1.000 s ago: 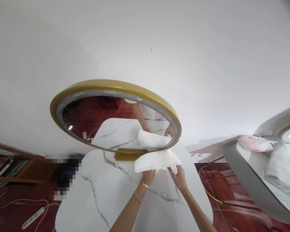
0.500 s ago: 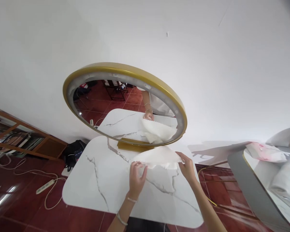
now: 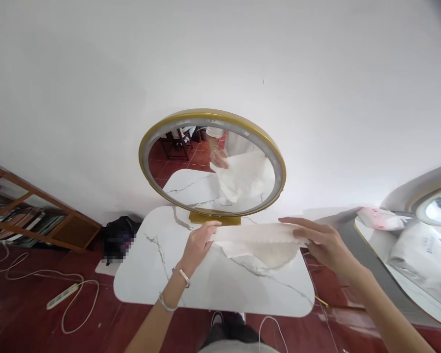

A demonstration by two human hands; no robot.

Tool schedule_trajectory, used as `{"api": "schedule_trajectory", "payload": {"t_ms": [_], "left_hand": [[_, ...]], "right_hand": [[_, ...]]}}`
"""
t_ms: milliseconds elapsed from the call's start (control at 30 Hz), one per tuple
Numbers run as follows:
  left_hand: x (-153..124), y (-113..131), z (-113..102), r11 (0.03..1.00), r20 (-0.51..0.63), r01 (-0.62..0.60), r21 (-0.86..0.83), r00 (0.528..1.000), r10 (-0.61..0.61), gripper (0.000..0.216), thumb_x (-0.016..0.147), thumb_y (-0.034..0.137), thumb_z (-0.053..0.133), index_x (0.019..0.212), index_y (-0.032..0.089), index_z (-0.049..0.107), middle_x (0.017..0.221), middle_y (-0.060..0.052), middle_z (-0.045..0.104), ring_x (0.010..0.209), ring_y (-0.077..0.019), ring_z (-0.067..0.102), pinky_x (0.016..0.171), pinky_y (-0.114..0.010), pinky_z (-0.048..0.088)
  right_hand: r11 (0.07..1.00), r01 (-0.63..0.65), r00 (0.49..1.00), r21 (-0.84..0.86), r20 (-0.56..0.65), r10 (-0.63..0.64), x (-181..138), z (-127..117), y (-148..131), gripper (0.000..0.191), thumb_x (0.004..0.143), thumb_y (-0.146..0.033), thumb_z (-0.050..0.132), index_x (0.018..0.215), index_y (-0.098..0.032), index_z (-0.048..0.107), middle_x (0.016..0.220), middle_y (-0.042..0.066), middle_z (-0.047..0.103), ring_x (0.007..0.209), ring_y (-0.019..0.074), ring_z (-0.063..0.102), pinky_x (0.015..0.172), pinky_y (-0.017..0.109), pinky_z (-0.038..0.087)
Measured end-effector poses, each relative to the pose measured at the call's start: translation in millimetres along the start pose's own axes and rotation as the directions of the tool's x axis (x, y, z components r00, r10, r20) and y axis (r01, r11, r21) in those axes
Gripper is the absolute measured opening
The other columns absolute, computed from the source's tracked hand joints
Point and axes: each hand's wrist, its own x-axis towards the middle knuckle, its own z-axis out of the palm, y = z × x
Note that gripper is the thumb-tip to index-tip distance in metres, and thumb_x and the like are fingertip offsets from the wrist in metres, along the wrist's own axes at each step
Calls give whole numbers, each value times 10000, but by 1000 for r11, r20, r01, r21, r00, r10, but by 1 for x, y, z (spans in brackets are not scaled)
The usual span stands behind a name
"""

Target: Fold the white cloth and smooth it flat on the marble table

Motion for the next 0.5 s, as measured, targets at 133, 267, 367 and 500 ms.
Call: {"api": "schedule_trajectory", "payload": {"t_ms": [133,267,367,500], "left_hand": [[12,19,-54,971,37,-224,79,974,222,239,872,39,386,945,213,532,1060,-40,684,853,-112,662,626,-203,479],[16,28,-78,954,67,-292,64,955,288,206,894,53,417,940,205,547,979,-23,698,854,-104,668,650,-188,493],[16,31,-83,964,110,-267,9,958,264,165,913,98,422,902,211,542,920,-6,700,826,-105,668,644,-192,490],[18,35,-86,988,254,-154,-9,955,151,108,936,192,447,913,215,550,900,2,688,794,-114,647,672,-216,478]], "right_hand": [[999,-2,995,-35,-97,-1,-10,-18,-34,339,802,-30,422,867,-256,667,1147,20,681,747,123,682,561,200,508],[972,-234,947,-36,-234,219,-24,-12,-50,237,831,-166,517,939,-279,695,984,2,725,754,156,690,570,223,544],[892,-452,869,23,-216,446,-33,-3,-52,170,833,-359,585,877,-261,717,867,14,730,714,174,684,571,247,552],[773,-614,770,157,-93,631,-38,3,-55,380,781,-591,605,798,-232,727,878,42,732,754,217,678,639,300,556]]}}
